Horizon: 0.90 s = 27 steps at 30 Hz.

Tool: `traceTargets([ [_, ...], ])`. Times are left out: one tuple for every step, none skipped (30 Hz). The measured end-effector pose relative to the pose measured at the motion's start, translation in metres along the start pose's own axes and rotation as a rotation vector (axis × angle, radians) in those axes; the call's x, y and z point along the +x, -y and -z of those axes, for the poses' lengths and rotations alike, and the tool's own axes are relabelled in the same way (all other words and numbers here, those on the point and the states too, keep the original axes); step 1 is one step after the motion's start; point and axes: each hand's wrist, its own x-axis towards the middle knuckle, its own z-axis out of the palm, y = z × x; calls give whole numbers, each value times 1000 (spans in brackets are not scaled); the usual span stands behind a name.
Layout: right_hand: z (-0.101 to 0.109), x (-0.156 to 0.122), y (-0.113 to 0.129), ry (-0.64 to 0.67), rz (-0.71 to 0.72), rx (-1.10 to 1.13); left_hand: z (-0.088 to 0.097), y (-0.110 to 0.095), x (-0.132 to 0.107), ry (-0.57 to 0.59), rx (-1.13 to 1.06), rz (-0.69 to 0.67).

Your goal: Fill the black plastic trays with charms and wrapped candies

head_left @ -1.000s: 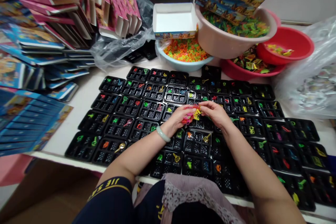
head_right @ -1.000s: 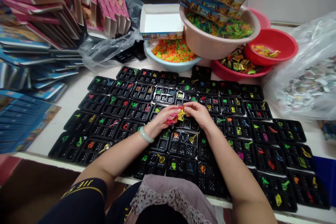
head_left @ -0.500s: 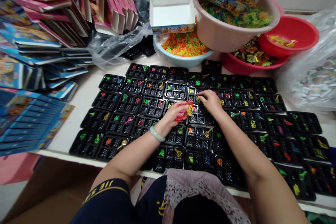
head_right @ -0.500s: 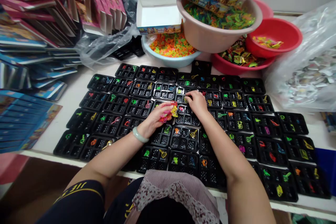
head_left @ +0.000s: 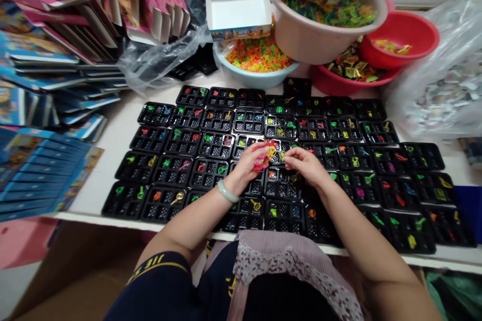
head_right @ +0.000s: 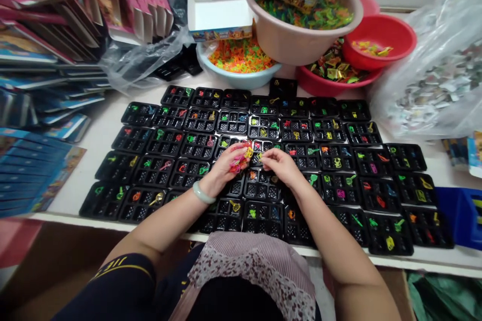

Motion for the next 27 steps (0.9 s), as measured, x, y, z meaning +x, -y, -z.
traceTargets([
  [6,1,-1,-41,49,-77,2,-1,-2,0,5,4],
  [12,2,-3,-86,102,-174,4,-3,-4,-5,11,6],
  [16,3,-5,-125,148,-279,6,-4,-6,-13,17,5],
  [19,3,-8,-151,180,-386,8,-5,-8,-24,25,6],
  [21,3,-10,-157,196,-485,10,-6,-11,-32,34,10],
  [20,2,-12,-146,203,-568,11,-6,-13,-35,46,18],
  [19,1,-13,-128,210,-636,13,-5,-16,-37,61,29],
  [18,-1,-14,-112,226,-693,13,-4,-19,-34,76,44],
  [16,-4,-13,-107,250,-739,14,-2,-21,-27,90,60],
  [14,-6,-12,-112,279,-773,14,0,-24,-15,105,76],
  [12,-10,-10,-127,306,-786,13,1,-27,-3,118,90],
  [10,-13,-7,-144,323,-772,12,3,-29,8,131,102],
  [8,-17,-4,-155,330,-723,10,5,-31,19,146,112],
  [5,-20,-1,-154,324,-644,8,7,-34,32,164,119],
  [2,-23,2,-140,308,-550,6,8,-36,45,182,124],
  [-2,-26,5,-113,286,-457,4,10,-38,59,199,129],
  [-5,-29,7,-86,264,-384,2,12,-40,72,215,129],
  [-9,-31,8,-65,243,-333,0,14,-42,82,229,124],
  [-12,-32,9,-53,218,-300,-1,16,-44,90,241,113],
  [-14,-33,8,-47,186,-269,-1,17,-46,97,253,102],
  [-14,-35,7,-46,149,-228,-1,19,-48,105,264,94],
  [-14,-36,5,-49,106,-172,-1,20,-50,115,273,97],
  [-13,-37,2,-58,64,-109,1,21,-52,128,277,112],
  [-11,-39,-2,-72,32,-54,3,22,-53,142,271,136],
  [-9,-41,-5,-86,18,-24,5,23,-55,153,258,163],
  [-6,-43,-8,-100,23,-30,8,23,-56,159,239,186],
  [-3,-45,-11,-106,45,-71,12,23,-58,161,219,201],
])
